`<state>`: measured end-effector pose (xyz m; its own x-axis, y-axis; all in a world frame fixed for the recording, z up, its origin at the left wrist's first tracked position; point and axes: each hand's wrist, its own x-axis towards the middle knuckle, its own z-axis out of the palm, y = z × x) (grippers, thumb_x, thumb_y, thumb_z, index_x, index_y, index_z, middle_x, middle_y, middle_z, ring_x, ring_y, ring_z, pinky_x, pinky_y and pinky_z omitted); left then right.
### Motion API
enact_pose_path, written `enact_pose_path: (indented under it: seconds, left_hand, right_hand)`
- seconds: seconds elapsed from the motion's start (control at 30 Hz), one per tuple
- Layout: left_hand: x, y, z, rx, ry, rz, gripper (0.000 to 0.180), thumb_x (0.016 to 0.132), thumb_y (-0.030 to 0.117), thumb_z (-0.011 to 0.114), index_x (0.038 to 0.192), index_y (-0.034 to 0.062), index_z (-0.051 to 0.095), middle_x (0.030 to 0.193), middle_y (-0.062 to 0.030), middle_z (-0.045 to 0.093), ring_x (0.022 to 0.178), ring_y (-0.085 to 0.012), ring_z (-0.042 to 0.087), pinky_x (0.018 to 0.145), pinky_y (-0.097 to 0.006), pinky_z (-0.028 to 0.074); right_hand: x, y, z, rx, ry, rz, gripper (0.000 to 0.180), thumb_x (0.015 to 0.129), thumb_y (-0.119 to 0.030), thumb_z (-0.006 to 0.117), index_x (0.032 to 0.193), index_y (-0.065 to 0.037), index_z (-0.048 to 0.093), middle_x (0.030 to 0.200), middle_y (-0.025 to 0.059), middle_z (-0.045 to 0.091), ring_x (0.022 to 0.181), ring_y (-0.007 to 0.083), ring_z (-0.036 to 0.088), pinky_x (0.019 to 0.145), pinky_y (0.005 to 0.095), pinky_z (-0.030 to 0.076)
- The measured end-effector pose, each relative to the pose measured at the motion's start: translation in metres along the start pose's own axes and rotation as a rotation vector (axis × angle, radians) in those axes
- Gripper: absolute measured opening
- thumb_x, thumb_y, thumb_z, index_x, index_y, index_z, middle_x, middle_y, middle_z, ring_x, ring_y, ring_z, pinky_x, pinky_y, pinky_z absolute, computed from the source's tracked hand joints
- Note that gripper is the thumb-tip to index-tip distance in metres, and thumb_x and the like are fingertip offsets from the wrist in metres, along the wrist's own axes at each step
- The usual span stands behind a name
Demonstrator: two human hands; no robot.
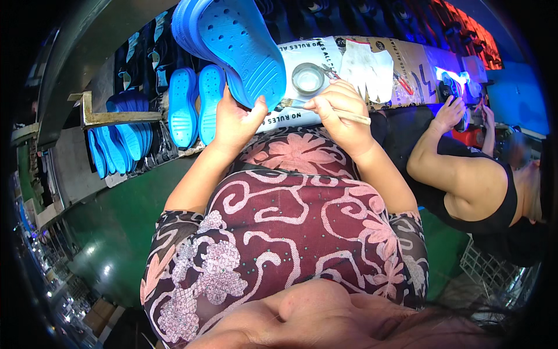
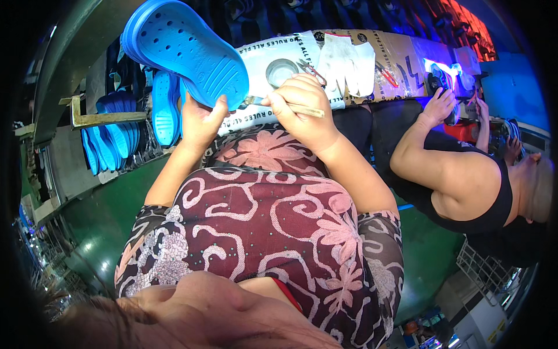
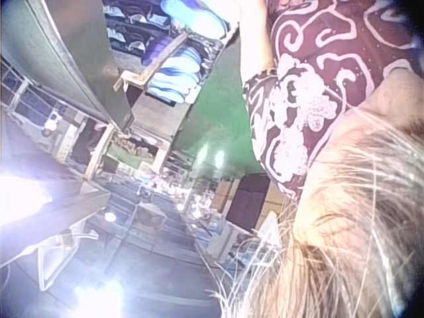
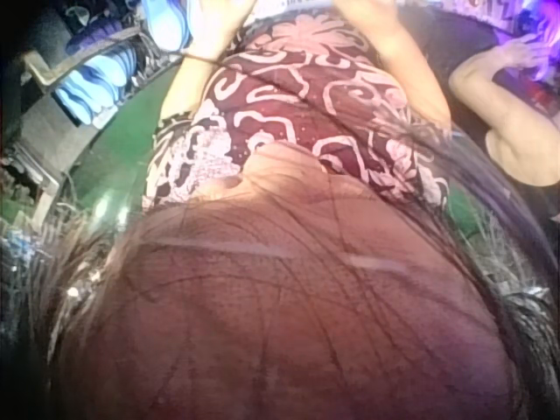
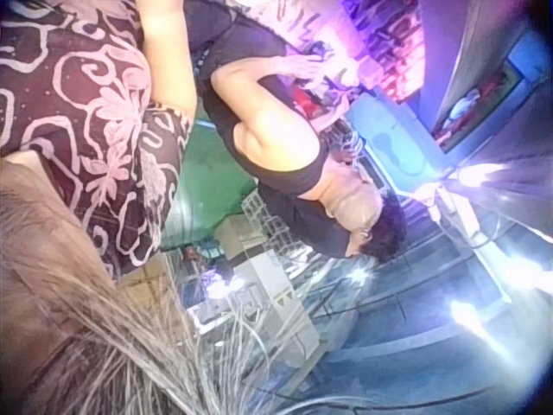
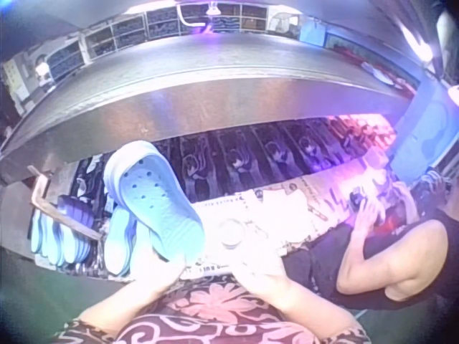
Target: The person takes shoe soles, applies adhesive onto them using a brush dipped in a container, and places the soles onto a conveyor belt.
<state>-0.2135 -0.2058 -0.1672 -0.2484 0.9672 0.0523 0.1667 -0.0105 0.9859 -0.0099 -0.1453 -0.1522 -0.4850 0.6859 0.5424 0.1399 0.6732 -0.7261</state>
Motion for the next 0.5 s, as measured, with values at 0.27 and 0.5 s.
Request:
enact_pose_path:
  seconds: [0.27,0.5]
  left_hand:
    - [0.015,0.031,-0.007,-0.04,-0.079,-0.033,0.038,0.077,0.01,0.061,0.109,-0.0039,0.046,0.09,-0.0117,0.061,0.075,-0.016,0.061,0.064,-0.028,0.051]
    - [0.035,0.113,-0.005,-0.297,-0.8,-0.389,0.086,0.066,0.025,0.073,0.132,-0.0056,0.028,0.119,-0.016,0.051,0.111,-0.0222,0.05,0.095,-0.034,0.039]
  right_hand:
    - [-0.026,0.009,-0.041,0.031,0.263,0.122,0.026,0.087,-0.014,0.048,0.071,0.001,0.062,0.063,0.0078,0.059,0.061,0.0184,0.053,0.07,0.0329,0.041]
    - [-0.071,0.018,-0.047,0.208,0.431,0.439,0.025,0.088,-0.011,0.048,0.074,0.003,0.062,0.069,0.0099,0.061,0.062,0.0153,0.057,0.061,0.0263,0.045]
